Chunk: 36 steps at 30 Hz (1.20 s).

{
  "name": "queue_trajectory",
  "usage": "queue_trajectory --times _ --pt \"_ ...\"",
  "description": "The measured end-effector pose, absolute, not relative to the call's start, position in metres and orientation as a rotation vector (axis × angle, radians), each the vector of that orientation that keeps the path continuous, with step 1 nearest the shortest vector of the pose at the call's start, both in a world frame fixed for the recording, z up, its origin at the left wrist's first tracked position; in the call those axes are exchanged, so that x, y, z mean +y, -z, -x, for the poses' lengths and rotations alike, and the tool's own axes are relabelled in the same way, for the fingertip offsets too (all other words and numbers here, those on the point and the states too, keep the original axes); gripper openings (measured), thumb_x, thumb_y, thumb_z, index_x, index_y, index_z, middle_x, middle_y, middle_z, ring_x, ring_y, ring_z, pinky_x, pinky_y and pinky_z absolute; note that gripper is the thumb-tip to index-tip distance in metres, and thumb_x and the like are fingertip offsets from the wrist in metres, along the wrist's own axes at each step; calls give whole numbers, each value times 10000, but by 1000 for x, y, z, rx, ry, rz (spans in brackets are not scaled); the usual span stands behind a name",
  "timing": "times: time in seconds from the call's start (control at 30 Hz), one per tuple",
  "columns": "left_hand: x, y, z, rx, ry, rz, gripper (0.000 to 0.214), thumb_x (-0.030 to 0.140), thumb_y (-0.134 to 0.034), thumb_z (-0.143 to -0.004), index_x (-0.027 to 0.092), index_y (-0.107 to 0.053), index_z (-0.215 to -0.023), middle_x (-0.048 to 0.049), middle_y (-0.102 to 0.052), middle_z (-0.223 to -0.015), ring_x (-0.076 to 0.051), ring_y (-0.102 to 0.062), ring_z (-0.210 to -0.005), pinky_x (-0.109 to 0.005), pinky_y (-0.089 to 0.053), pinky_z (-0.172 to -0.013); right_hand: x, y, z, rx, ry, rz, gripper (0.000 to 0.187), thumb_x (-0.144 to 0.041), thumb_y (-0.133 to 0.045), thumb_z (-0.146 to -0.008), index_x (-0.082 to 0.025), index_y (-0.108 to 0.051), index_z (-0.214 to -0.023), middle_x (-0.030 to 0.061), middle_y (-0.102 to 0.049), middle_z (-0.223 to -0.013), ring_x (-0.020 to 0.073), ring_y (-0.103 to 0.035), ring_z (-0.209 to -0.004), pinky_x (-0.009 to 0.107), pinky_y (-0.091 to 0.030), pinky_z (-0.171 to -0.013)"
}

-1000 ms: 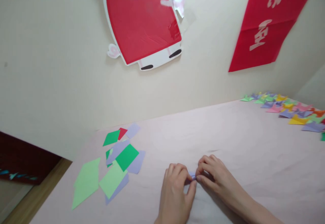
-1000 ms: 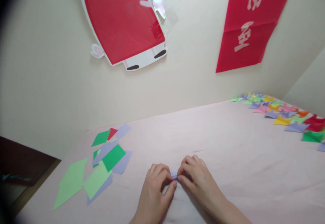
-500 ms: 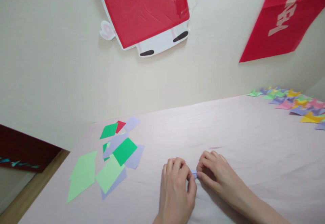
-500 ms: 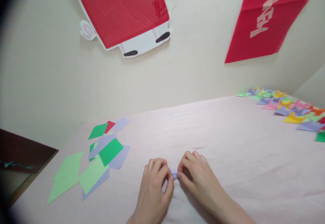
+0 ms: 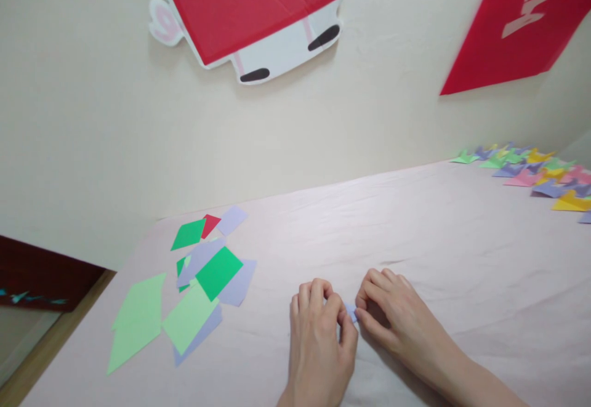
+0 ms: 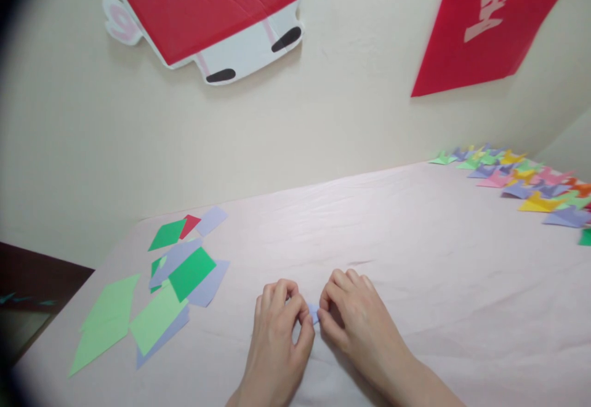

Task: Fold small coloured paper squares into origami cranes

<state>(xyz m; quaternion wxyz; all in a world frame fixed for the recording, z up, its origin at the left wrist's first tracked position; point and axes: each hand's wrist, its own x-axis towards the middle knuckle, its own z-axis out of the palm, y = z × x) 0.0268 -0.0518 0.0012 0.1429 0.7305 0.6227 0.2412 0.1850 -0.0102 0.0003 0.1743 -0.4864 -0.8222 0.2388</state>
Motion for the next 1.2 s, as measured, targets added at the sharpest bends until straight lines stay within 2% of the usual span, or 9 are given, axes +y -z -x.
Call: queue_trajectory --times 0.17,0.5,0.77,1.2 --pt "-51 3 -29 1828 -657 -2154 139 64 -498 -816 200 -500 -784 -37 -525 -929 -219 -478 -881 -372 -374 -753 -10 -1 -185 -2340 -661 1366 114 -178 -567 -868 -206 -571 -758 37 -572 -819 206 -502 -797 344 -349 -713" --pt "-53 4 -34 1854 -676 -2084 157 63 -455 -839 200 -526 -867 -39 -511 -998 -228 -444 -940 -404 -358 -815 -12 0 -184 -2301 -662 1367 121 -114 -594 -856 -197 -564 -774 19 -562 -826 201 -488 -799 342 -328 -722" --pt "-55 2 -35 1867 -708 -2082 189 49 -458 -827 201 -550 -891 -37 -516 -1002 -216 -450 -932 -386 -359 -814 -10 -3 -190 -2317 -756 1294 132 -132 -518 -924 -202 -547 -816 15 -568 -851 195 -482 -813 345 -333 -741" --pt "-56 1 -36 1886 -754 -2010 167 38 -472 -808 198 -521 -812 -31 -497 -969 -217 -449 -945 -381 -349 -822 -8 -3 -189 -2281 -865 1331 160 -111 -550 -868 -237 -638 -820 19 -616 -859 206 -498 -846 357 -334 -760"
